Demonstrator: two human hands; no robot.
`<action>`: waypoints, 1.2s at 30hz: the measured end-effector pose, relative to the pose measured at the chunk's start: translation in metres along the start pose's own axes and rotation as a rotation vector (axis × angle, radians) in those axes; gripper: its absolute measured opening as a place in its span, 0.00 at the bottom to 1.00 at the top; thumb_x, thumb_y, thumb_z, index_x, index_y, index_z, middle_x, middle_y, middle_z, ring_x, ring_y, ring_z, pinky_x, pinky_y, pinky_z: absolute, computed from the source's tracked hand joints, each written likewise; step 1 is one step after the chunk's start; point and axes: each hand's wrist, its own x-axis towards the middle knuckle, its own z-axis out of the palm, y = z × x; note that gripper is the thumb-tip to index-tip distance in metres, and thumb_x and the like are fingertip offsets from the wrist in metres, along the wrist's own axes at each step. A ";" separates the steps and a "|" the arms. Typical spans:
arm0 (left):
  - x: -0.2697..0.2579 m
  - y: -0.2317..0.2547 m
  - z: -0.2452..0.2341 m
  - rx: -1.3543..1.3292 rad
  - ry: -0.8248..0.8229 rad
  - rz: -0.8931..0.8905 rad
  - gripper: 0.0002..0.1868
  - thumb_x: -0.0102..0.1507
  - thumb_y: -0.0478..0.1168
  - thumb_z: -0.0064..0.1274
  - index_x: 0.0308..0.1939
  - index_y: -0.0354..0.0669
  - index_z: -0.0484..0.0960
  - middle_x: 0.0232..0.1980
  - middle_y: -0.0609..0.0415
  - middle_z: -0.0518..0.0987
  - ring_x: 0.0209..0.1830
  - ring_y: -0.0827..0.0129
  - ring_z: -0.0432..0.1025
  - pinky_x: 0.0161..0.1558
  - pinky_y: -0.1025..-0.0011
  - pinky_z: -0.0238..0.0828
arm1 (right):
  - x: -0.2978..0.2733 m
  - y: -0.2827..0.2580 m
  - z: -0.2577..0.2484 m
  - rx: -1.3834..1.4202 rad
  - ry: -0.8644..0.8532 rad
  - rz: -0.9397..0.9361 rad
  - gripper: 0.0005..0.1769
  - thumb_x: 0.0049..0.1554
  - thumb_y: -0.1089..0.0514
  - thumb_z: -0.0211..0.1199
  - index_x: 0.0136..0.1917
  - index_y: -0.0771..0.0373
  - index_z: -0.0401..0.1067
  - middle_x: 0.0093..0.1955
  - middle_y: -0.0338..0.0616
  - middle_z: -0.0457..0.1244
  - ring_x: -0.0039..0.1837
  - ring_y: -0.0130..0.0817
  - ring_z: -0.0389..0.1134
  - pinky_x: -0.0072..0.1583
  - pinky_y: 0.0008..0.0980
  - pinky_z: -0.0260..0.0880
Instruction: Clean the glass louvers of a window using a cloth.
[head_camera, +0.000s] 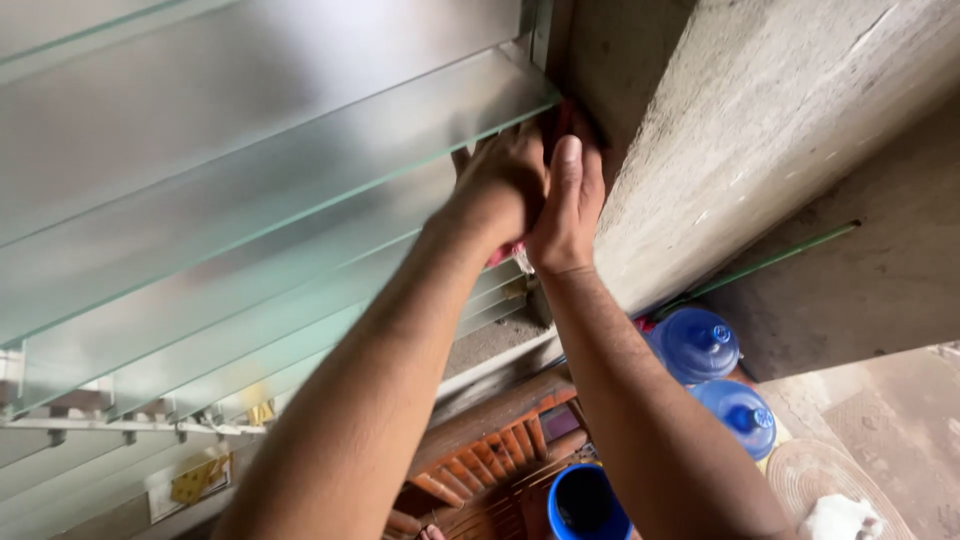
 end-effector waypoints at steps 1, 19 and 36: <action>0.002 0.000 0.003 -0.001 0.004 0.000 0.28 0.69 0.48 0.43 0.72 0.43 0.68 0.77 0.45 0.66 0.78 0.51 0.59 0.78 0.51 0.55 | 0.000 -0.005 0.000 0.000 -0.003 -0.002 0.34 0.73 0.44 0.44 0.76 0.76 0.57 0.77 0.62 0.57 0.78 0.49 0.57 0.78 0.44 0.57; -0.002 -0.006 0.033 0.062 0.283 0.214 0.35 0.61 0.46 0.47 0.73 0.43 0.63 0.76 0.40 0.59 0.80 0.45 0.43 0.68 0.27 0.24 | -0.005 -0.022 -0.011 0.124 -0.194 0.025 0.42 0.71 0.35 0.41 0.79 0.74 0.56 0.78 0.59 0.58 0.79 0.45 0.59 0.79 0.42 0.57; 0.011 -0.009 0.047 0.281 0.072 0.101 0.50 0.45 0.46 0.67 0.72 0.59 0.69 0.80 0.46 0.55 0.82 0.46 0.33 0.66 0.31 0.14 | -0.003 -0.036 -0.017 0.138 -0.328 0.040 0.43 0.71 0.35 0.40 0.85 0.70 0.44 0.84 0.56 0.49 0.84 0.46 0.50 0.83 0.43 0.47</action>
